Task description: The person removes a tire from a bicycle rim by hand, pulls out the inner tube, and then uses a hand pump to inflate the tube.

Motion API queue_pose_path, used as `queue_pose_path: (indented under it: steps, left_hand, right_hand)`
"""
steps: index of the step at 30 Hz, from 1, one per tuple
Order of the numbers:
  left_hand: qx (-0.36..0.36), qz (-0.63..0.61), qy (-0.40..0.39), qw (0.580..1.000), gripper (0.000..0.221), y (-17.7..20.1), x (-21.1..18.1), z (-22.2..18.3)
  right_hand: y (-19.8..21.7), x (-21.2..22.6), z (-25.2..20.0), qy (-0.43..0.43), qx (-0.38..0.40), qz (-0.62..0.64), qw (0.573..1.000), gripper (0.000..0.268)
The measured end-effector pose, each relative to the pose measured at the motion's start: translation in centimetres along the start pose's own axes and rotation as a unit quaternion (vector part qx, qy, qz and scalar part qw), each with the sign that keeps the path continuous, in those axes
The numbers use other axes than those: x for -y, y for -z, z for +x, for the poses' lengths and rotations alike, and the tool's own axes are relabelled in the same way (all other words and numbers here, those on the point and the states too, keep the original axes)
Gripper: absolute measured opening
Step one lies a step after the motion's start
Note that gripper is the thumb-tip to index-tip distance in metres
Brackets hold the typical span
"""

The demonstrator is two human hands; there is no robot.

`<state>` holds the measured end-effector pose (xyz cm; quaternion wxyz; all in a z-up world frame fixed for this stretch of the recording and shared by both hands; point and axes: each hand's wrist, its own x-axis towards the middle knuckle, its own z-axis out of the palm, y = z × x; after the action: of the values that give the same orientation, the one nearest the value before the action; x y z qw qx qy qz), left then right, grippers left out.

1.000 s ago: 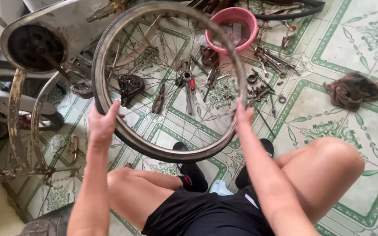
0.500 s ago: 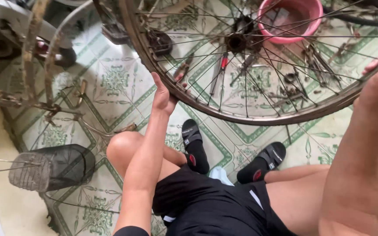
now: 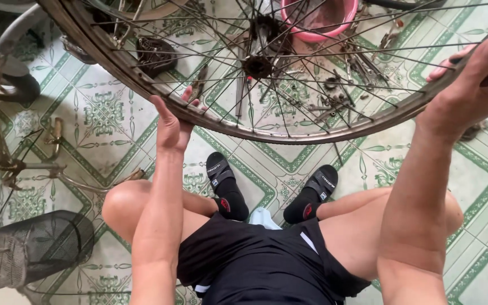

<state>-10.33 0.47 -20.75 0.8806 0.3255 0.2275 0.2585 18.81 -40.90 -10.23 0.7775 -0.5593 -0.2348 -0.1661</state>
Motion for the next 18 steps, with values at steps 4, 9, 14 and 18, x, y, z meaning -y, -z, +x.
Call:
queue_pose_path:
  steps: [4, 9, 14, 18]
  left_hand:
    - [0.074, 0.042, -0.015, 0.996, 0.072, 0.0, -1.1, -0.7]
    - [0.072, 0.124, 0.033, 0.989, 0.063, -4.3, -3.1, -2.5]
    - [0.060, 0.192, 0.034, 0.979, 0.057, -3.9, -2.2, -2.1]
    - [0.074, 0.205, 0.024, 0.976, 0.055, -3.2, -1.9, -2.0]
  right_hand:
    - [2.3, -2.0, 0.0, -0.027, -0.032, 0.029, 0.999, 0.039]
    - [5.9, -4.2, 0.0, -0.054, -0.048, 0.059, 0.996, 0.037]
    - [6.7, -5.3, -0.3, -0.030, -0.061, 0.035, 0.997, 0.039]
    - [3.3, 0.6, 0.4, 0.006, -0.057, 0.001, 0.998, 0.041]
